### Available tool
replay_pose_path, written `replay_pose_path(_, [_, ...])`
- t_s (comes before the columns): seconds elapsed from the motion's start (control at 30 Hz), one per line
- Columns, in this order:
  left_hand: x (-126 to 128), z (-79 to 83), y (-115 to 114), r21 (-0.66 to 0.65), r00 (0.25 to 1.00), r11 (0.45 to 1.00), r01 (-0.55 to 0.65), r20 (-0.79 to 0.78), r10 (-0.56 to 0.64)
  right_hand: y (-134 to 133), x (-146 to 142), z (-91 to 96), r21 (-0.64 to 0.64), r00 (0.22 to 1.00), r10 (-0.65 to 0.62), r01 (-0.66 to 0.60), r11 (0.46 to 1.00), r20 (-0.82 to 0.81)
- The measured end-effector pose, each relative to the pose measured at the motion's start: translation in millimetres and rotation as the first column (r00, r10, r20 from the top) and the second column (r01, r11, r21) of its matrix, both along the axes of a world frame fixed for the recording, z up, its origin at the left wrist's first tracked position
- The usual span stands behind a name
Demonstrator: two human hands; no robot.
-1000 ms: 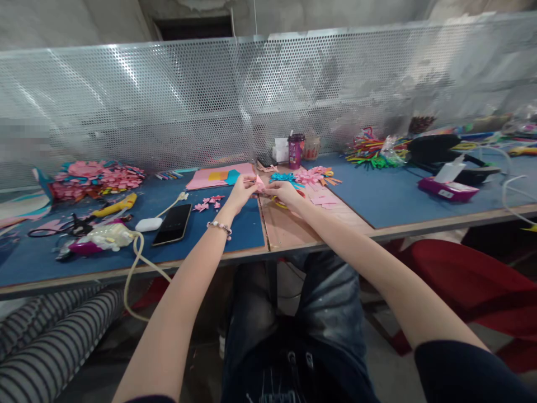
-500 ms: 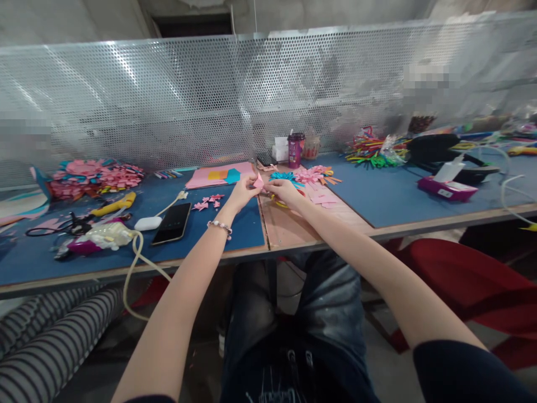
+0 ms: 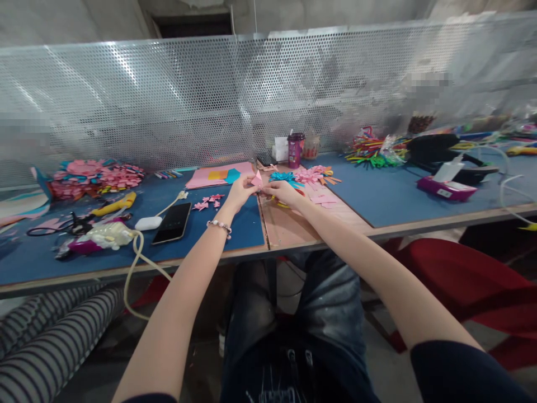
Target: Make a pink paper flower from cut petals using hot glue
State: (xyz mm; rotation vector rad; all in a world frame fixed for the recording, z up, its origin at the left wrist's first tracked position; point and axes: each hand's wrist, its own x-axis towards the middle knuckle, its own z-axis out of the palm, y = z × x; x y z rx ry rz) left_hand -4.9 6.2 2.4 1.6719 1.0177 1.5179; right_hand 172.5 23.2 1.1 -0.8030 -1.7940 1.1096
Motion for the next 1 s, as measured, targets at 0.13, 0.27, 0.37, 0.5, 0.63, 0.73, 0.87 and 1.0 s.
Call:
replay_pose_path(0.13, [0, 0.4, -1, -0.008, 1.000, 1.000, 0.008, 0.000, -0.008, -1, 0, 0.9, 0.019, 1.000, 0.001, -0.001, 1.000, 0.017])
replay_pose_path(0.27, [0, 1.2, -3, -0.012, 1.000, 1.000, 0.022, -0.009, -0.022, -1, 0, 0.9, 0.011, 0.999, -0.044, 0.044, 0.999, -0.012])
replay_pose_path(0.37, [1, 2.3, -5, -0.013, 0.999, 0.999, 0.039, -0.019, -0.039, 0, 1, 0.7, 0.005, 0.995, -0.084, 0.084, 0.996, -0.054])
replay_pose_path(0.5, [4, 4.5, -8, -0.017, 0.997, 0.998, 0.068, -0.037, -0.069, 0, 2, 0.7, -0.012, 0.991, -0.099, 0.098, 0.995, -0.092])
replay_pose_path(0.63, [4, 5.3, -9, -0.022, 0.996, 0.997, 0.079, -0.046, -0.080, -3, 1, 2.8, -0.055, 0.988, -0.105, 0.099, 0.994, -0.110])
replay_pose_path(0.73, [3, 4.0, -7, -0.023, 0.995, 0.996, 0.085, -0.052, -0.086, -7, 2, 5.4, -0.085, 0.987, -0.109, 0.099, 0.991, -0.120])
replay_pose_path(0.87, [3, 2.1, -5, -0.022, 0.994, 0.995, 0.093, -0.049, -0.094, -11, 2, 8.1, -0.112, 0.985, -0.107, 0.092, 0.989, -0.134])
replay_pose_path(1.0, [3, 1.2, -4, -0.026, 0.994, 0.995, 0.096, -0.040, -0.097, -12, 2, 9.0, -0.136, 0.985, -0.100, 0.080, 0.987, -0.141])
